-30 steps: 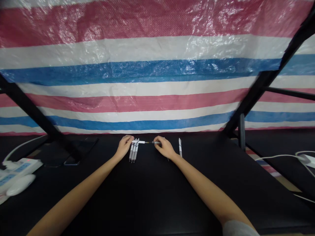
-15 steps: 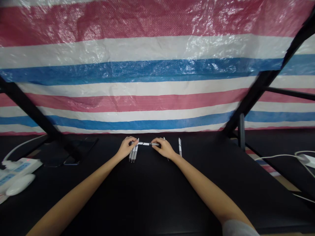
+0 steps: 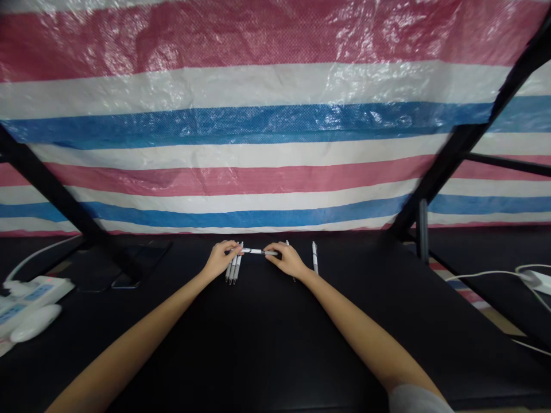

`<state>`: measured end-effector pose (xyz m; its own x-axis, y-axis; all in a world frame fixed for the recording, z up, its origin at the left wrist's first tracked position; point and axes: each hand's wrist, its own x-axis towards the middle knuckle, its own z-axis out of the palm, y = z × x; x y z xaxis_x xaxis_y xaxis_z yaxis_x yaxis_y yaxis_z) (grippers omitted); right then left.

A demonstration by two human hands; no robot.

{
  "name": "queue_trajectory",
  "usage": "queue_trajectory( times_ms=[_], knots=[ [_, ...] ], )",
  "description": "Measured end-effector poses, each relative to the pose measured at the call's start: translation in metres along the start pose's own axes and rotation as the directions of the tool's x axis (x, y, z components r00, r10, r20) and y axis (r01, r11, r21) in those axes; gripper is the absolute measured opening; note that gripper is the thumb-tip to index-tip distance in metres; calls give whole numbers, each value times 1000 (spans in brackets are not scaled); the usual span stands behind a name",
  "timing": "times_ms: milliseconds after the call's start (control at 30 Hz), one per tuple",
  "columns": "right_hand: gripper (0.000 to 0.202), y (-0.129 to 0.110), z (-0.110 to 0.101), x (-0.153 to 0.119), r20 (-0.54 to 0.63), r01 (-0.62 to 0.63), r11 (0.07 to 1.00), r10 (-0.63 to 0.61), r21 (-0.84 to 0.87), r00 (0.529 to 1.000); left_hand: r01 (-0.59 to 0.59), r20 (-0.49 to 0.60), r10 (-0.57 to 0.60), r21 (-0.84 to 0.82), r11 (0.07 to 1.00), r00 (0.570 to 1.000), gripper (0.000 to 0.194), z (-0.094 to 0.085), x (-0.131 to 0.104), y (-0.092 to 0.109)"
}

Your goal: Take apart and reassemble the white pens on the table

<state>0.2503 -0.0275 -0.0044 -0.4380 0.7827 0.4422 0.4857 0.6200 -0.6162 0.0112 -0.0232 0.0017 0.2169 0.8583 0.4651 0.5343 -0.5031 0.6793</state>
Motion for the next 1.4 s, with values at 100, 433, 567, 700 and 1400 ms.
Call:
queue_trajectory(
  times_ms=[100,433,567,700,1400],
  knots=[
    [17,0,0,0,2,0,1000,0,14,1000,-3,20,3,-10,1000,1000,21,0,0,0],
    [20,-1,-1,0,14,4,1000,-4,22,1000,-56,40,56,1,998,998,13,4,0,-6],
    [20,0,-1,1,28,-6,1000,5,24,1000,-59,37,59,-6,998,998,10,4,0,-6],
    [22,-1,-1,1,45,-22,1000,20,23,999,-64,31,64,-9,998,997,9,4,0,-6],
    [31,-5,-2,0,72,-117,993,117,2,991,-92,-47,98,107,990,994,3,2,-2,1]
  ],
)
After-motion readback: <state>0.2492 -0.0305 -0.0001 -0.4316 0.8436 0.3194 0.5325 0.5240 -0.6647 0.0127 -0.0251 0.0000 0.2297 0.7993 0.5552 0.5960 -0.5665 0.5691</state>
